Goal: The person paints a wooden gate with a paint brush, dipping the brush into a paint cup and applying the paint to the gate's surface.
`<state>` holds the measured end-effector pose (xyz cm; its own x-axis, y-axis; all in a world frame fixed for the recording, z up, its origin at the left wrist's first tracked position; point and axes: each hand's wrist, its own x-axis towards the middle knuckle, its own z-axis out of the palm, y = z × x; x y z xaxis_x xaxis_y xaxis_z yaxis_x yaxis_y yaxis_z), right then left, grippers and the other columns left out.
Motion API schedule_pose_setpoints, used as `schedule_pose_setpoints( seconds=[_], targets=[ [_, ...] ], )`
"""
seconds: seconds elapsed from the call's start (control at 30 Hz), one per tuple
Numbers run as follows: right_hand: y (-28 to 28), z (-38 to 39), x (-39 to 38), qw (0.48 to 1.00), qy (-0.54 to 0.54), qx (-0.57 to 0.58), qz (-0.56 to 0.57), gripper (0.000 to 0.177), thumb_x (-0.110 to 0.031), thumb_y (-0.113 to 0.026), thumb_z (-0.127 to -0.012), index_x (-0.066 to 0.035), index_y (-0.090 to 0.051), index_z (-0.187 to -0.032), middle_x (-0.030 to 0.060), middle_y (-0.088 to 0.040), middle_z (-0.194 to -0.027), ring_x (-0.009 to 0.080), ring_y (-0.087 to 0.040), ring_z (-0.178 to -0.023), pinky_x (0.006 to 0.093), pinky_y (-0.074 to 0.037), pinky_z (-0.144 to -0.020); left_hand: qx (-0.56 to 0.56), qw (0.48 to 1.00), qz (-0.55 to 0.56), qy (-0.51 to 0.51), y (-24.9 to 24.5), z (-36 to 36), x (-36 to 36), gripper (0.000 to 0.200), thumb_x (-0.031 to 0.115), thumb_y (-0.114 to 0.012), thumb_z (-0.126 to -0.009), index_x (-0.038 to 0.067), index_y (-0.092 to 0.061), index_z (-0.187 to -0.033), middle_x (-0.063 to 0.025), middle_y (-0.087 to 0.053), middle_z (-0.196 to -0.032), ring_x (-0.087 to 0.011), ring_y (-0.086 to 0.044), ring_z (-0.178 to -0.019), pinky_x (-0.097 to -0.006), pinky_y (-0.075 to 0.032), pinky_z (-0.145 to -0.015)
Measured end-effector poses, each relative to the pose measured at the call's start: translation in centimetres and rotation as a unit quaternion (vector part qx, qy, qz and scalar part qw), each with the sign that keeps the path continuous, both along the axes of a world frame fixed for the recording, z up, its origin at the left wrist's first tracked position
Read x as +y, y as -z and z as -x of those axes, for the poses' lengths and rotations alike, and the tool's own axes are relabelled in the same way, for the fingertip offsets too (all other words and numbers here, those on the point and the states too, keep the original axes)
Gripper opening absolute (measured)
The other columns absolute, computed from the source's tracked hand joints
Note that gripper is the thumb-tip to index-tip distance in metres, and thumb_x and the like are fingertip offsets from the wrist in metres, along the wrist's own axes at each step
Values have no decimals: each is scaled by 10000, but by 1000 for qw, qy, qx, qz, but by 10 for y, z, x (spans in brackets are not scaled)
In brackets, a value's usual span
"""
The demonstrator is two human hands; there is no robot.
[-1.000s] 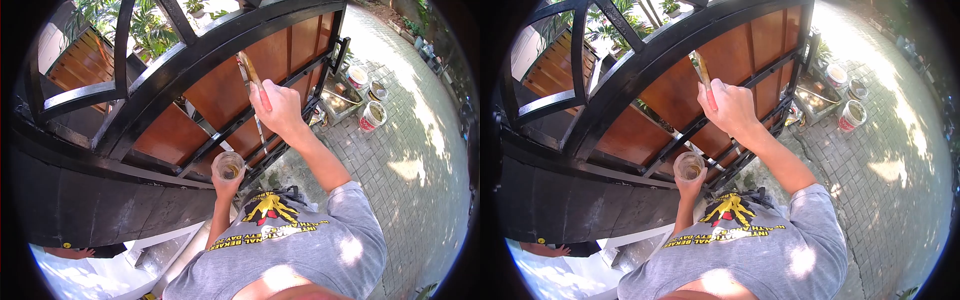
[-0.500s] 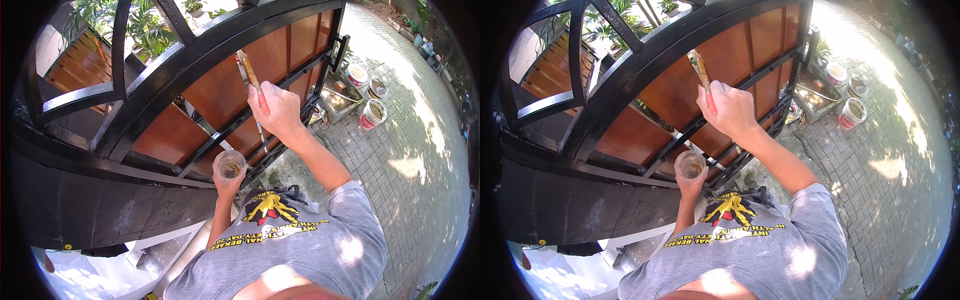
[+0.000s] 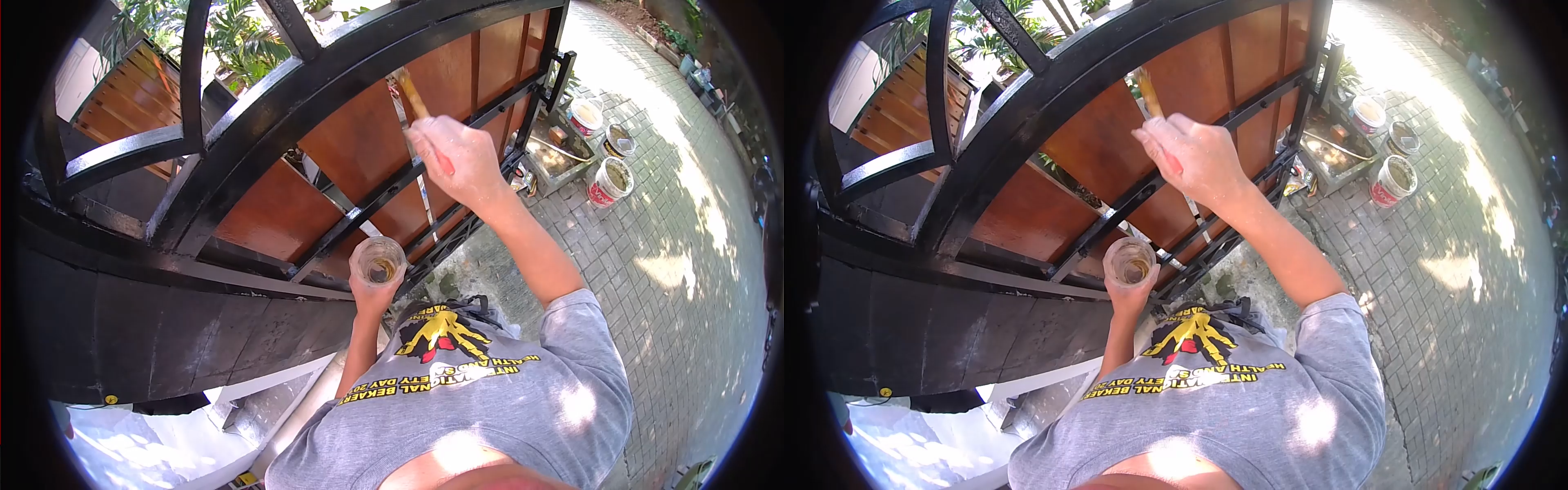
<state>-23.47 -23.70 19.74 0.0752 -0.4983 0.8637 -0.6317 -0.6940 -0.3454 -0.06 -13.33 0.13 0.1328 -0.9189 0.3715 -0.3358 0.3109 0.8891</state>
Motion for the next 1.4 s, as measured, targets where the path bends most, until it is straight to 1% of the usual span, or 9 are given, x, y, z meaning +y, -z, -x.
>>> schedule_pose_setpoints(
  seconds=[0.13, 0.37, 0.47, 0.67, 0.87, 0.97, 1.17, 1.3, 1.4],
  targets=[
    [13, -5, -2, 986, 17, 116, -115, 210, -252, -699, -968, -102, -633, -836, 110, -654, -674, 345, -641, -572, 424, -522, -504, 0, 1000, -10, -8, 0, -2, 2, 816, 139, -946, -666, 21, -534, -1361, -111, -679, -1232, -208, -670, -1104, -350, -517, -1002],
    [-20, -7, -10, 998, -10, 45, 47, 194, -195, -787, -899, -61, -649, -874, 113, -665, -680, 340, -661, -602, 404, -523, -540, -6, 1000, -9, -8, 0, -3, 4, 822, 140, -945, -669, 22, -527, -1367, -109, -681, -1227, -208, -677, -1092, -345, -522, -993],
    [-21, -8, -5, 998, 9, 53, 32, 194, -229, -758, -929, -63, -660, -899, 112, -655, -659, 344, -664, -601, 409, -521, -535, 1, 1000, -11, -8, 0, -4, 5, 821, 146, -946, -669, 21, -529, -1366, -109, -679, -1227, -208, -676, -1092, -346, -522, -992],
    [-4, -19, -1, 980, 36, 145, -133, 279, -305, -662, -1006, -60, -587, -895, 126, -600, -578, 369, -644, -564, 434, -499, -508, -8, 1000, -22, -21, 1, -4, 7, 824, 156, -948, -670, 19, -530, -1367, -114, -672, -1233, -212, -671, -1097, -351, -520, -993],
    [-18, -20, -8, 994, -60, 4, -93, 261, -278, -643, -1023, -64, -528, -927, 134, -580, -567, 383, -631, -550, 432, -470, -486, -4, 1000, -16, -20, 1, -3, 5, 836, 170, -955, -667, 18, -530, -1370, -116, -666, -1241, -227, -670, -1102, -353, -520, -991],
    [8, -20, -11, 995, -69, -5, -66, 246, -242, -635, -1027, -60, -532, -898, 141, -562, -560, 390, -616, -541, 426, -459, -488, -12, 999, -9, -28, 1, -4, 5, 833, 173, -956, -667, 20, -533, -1368, -116, -661, -1248, -228, -668, -1107, -354, -520, -992],
    [77, -20, -16, 987, -32, -34, -156, 242, -180, -613, -1033, -37, -568, -842, 146, -550, -562, 368, -617, -538, 397, -460, -497, 5, 999, -8, -31, 1, -2, 7, 817, 169, -954, -671, 22, -543, -1362, -112, -655, -1257, -224, -663, -1118, -354, -518, -994],
    [66, -14, -7, 991, -119, -57, -38, 166, -147, -606, -1032, -16, -632, -934, 115, -540, -569, 301, -605, -504, 374, -454, -500, -1, 999, -18, -34, -6, 0, 3, 808, 161, -949, -670, 23, -546, -1357, -111, -663, -1244, -221, -667, -1109, -353, -521, -991],
    [73, -18, -5, 988, -89, -98, -78, 210, -181, -641, -1014, -59, -579, -855, 138, -548, -574, 352, -586, -510, 418, -426, -471, -3, 999, -26, -29, -4, 5, -4, 809, 156, -946, -666, 22, -544, -1355, -114, -666, -1246, -221, -668, -1107, -355, -521, -992]
  ],
)
